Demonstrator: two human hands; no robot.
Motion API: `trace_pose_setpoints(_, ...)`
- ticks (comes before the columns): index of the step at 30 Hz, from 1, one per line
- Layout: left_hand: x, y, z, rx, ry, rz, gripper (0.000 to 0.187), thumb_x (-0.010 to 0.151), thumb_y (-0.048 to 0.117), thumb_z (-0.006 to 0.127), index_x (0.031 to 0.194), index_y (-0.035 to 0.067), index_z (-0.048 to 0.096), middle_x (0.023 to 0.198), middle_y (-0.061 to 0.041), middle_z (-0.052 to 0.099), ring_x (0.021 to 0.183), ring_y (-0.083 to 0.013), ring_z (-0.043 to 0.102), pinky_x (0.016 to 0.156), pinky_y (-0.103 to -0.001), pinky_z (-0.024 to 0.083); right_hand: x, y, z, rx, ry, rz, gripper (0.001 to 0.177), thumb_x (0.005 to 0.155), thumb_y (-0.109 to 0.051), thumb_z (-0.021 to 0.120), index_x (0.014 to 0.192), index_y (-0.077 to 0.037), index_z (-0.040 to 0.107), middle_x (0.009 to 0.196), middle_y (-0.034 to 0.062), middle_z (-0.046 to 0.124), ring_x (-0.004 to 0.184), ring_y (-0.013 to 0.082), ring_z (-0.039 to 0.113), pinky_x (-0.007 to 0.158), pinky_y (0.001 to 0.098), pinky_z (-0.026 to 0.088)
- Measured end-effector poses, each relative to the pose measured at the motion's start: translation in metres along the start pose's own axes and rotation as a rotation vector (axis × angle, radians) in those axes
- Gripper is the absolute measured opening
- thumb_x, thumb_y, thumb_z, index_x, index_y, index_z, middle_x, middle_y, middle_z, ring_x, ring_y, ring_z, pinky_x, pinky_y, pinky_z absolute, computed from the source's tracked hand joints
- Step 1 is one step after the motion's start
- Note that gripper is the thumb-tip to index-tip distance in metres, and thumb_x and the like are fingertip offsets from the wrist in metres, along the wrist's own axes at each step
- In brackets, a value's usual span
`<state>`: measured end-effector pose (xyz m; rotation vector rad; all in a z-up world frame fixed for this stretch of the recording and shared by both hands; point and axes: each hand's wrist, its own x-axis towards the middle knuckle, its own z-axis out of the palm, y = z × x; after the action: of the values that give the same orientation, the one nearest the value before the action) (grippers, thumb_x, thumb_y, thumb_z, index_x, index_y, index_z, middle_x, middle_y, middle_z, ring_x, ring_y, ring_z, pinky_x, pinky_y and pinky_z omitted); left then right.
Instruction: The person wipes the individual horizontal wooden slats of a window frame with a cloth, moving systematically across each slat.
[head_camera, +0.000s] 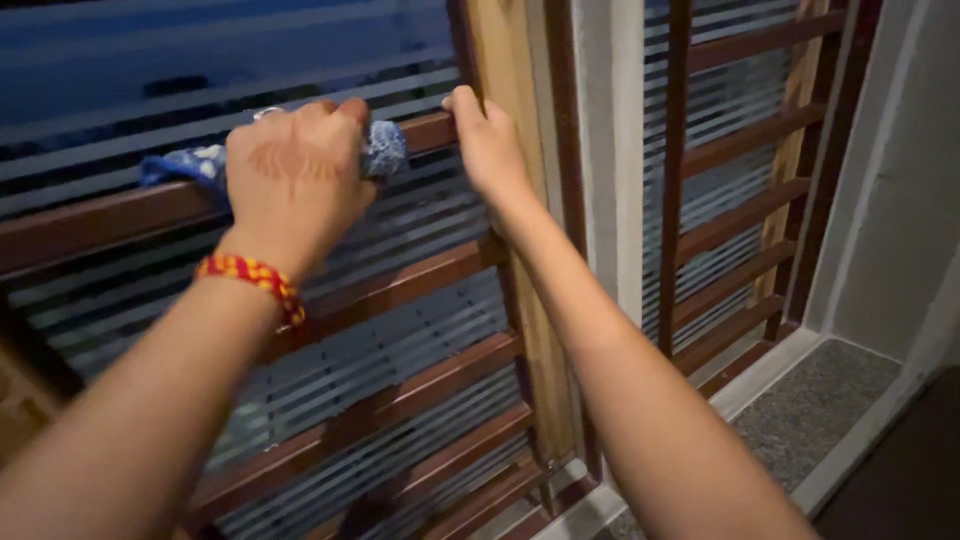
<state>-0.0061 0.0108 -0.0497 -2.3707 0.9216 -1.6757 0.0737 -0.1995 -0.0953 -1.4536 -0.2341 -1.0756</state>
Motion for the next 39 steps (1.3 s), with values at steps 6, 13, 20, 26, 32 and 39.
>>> trace_pose_setpoints(6,0.048,-0.028,-0.007,-0.096,-0.571,-0.043,0.059,0.074,0.054,0.083,0.108,0.007,0.075,0.107,-0.025,0.071,0.100,-0.0365,0.066,0.086,-0.045,0.052,-0.005,-0.003,0.003,0.046,-0.009,-0.010,0.050,0.094,-0.043,0.052,0.103,0.001,0.074,0.095,0.0079,0.073,0.094,0.0179,0.067,0.087,0.0311,0.050)
trace_pose_setpoints(13,0.065,-0.043,-0.011,-0.459,-1.123,-0.416,0.052,0.073,0.048,0.075,0.103,0.005,0.076,0.092,-0.016,0.070,0.079,-0.0285,0.063,0.073,-0.046,0.051,-0.013,-0.011,0.005,0.027,0.031,-0.012,0.046,0.094,-0.041,0.051,0.099,0.000,0.072,0.088,0.0071,0.068,0.088,0.0183,0.063,0.083,0.0321,0.049)
trace_pose_setpoints(20,0.037,-0.043,-0.017,-0.313,-0.651,-0.105,0.059,0.075,0.048,0.078,0.117,0.007,0.074,0.102,-0.018,0.075,0.094,-0.0318,0.072,0.086,-0.042,0.054,-0.013,-0.019,0.004,0.062,-0.005,0.042,0.048,0.093,-0.043,0.050,0.102,-0.001,0.072,0.087,0.0046,0.067,0.085,0.0162,0.063,0.079,0.0305,0.050)
trace_pose_setpoints(26,-0.004,-0.045,-0.030,-0.066,-0.281,0.042,0.052,0.079,0.050,0.081,0.115,0.014,0.071,0.100,-0.016,0.075,0.092,-0.0362,0.072,0.080,-0.049,0.055,-0.021,-0.034,0.001,0.045,-0.058,0.094,0.048,0.092,-0.045,0.050,0.104,-0.004,0.071,0.083,0.0028,0.063,0.079,0.0140,0.059,0.073,0.0301,0.048)
trace_pose_setpoints(32,-0.035,-0.066,-0.028,0.058,0.033,0.150,0.039,0.076,0.032,0.084,0.105,0.012,0.067,0.097,-0.009,0.074,0.084,-0.0314,0.073,0.068,-0.044,0.057,-0.019,-0.030,-0.002,0.029,-0.061,0.207,0.047,0.092,-0.046,0.050,0.105,-0.005,0.070,0.078,0.0049,0.056,0.072,0.0189,0.054,0.064,0.0359,0.042)
trace_pose_setpoints(39,-0.058,-0.083,-0.054,0.153,-0.009,0.086,0.039,0.074,0.028,0.085,0.104,0.011,0.068,0.100,-0.008,0.074,0.083,-0.0316,0.072,0.063,-0.043,0.057,-0.005,-0.015,-0.002,-0.002,-0.042,0.074,0.050,0.093,-0.047,0.050,0.104,-0.004,0.073,0.083,0.0018,0.062,0.079,0.0139,0.059,0.072,0.0299,0.047)
